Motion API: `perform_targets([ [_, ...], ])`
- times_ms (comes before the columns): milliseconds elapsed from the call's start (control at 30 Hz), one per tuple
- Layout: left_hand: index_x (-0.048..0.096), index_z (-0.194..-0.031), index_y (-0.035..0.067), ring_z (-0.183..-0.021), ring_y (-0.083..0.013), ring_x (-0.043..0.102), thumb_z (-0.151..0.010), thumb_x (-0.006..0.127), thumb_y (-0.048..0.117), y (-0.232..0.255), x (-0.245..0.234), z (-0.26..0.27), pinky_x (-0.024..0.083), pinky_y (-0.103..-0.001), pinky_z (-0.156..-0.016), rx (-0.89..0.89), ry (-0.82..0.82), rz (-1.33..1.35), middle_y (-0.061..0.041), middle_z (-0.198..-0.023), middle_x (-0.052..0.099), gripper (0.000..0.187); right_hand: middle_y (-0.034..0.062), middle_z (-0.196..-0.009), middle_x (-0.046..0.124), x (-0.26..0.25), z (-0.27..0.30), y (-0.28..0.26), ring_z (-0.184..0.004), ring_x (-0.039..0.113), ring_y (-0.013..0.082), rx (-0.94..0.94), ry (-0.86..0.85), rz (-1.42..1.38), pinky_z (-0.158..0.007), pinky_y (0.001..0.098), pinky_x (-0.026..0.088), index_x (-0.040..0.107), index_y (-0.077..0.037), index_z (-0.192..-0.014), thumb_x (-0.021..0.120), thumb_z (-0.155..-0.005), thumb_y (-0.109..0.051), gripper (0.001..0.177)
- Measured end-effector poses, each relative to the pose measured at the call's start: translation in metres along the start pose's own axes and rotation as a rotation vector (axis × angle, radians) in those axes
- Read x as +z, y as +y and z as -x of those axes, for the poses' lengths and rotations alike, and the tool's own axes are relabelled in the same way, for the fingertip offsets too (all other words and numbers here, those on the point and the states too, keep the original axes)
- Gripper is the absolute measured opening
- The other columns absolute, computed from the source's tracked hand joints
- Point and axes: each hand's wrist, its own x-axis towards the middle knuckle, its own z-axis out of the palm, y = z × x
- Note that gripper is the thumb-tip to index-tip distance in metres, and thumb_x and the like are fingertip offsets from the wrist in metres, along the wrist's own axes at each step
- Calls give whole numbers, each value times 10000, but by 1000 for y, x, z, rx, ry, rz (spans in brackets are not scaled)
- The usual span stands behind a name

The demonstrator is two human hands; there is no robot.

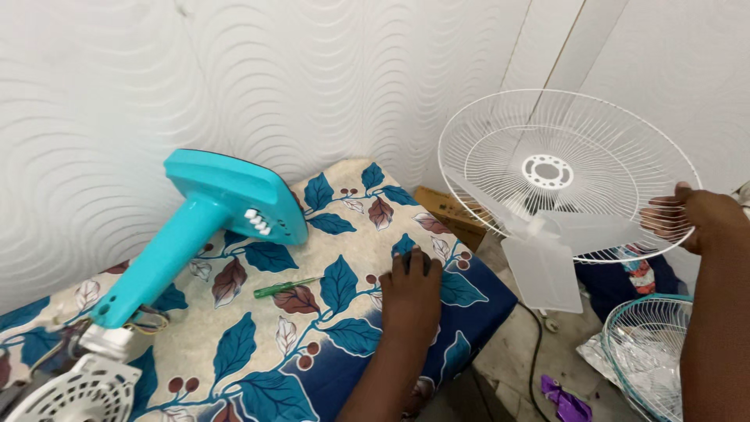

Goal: The person reassembles a disassembled electric fan on a table. They attach the motor housing, align and secure the fan blades, fit the front grille, and tighten the central cap to complete the assembly.

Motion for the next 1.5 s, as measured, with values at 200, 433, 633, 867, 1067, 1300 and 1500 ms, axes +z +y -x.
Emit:
perform_targets([
  [200, 614, -1267, 171, -1050, -333, 622, -867, 656, 160, -54, -42, 31, 483, -504, -870, -237, -210, 102, -80, -1218, 618, 402, 213, -959, 717, 79, 52, -24, -729, 682, 264, 16, -219, -11, -586, 368, 548, 671, 29, -1130, 350, -1167, -378, 519],
  [433, 578, -1368, 202, -1120, -338, 583, -852, 641, 96, -88, -85, 53, 441, -527, -970, -318, -115, -214, -88, -1263, 596, 530, 215, -897, 721, 171, 102, -29, -647, 670, 241, 43, -491, -8, -498, 336, 529, 693, 53, -1092, 386, -1140, -349, 508],
  [633, 532, -1439, 197, -1371, -452, 426, -720, 676, 32, -78, -95, 51, 298, -641, -1035, -319, -92, -252, -192, -1473, 482, 751, 200, -889, 716, 194, 123, -19, -679, 701, 228, 118, -593, -144, -525, 318, 585, 654, 54, -1110, 360, -1128, -342, 493],
  [867, 385, -1418, -11, -1441, -488, 309, -715, 711, 112, -42, -91, 42, 212, -652, -1150, -344, 89, 45, -304, -1504, 369, 784, 136, -895, 739, 162, 111, -1, -705, 692, 207, 108, -632, 19, -530, 326, 557, 672, -6, -1155, 315, -1117, -441, 563],
  [1067, 459, -1487, 114, -1451, -471, 258, -623, 676, 96, -25, -90, 36, 69, -716, -1093, -127, -134, 50, -277, -1539, 366, 891, 172, -897, 735, 146, 104, 11, -739, 699, 225, 37, -656, 56, -554, 367, 569, 667, 12, -1156, 319, -1083, -543, 660],
  [1300, 615, -1359, 206, -1441, -372, 355, -651, 706, 214, -27, -71, 53, -27, -759, -1123, -164, -460, 152, -156, -1458, 489, 713, 145, -919, 698, 176, 39, 74, -761, 641, 234, 64, -552, -314, -554, 336, 463, 651, -9, -1127, 157, -1059, -754, 897],
  [1500, 642, -1276, 349, -1302, -264, 496, -781, 678, 500, -47, -24, 93, 157, -678, -1153, -24, -75, -168, -44, -1322, 624, 519, 147, -1164, 670, 218, -50, 169, -910, 684, 287, 82, -264, -339, -688, 409, 547, 604, -17, -1249, 436, -1088, -409, 456],
])
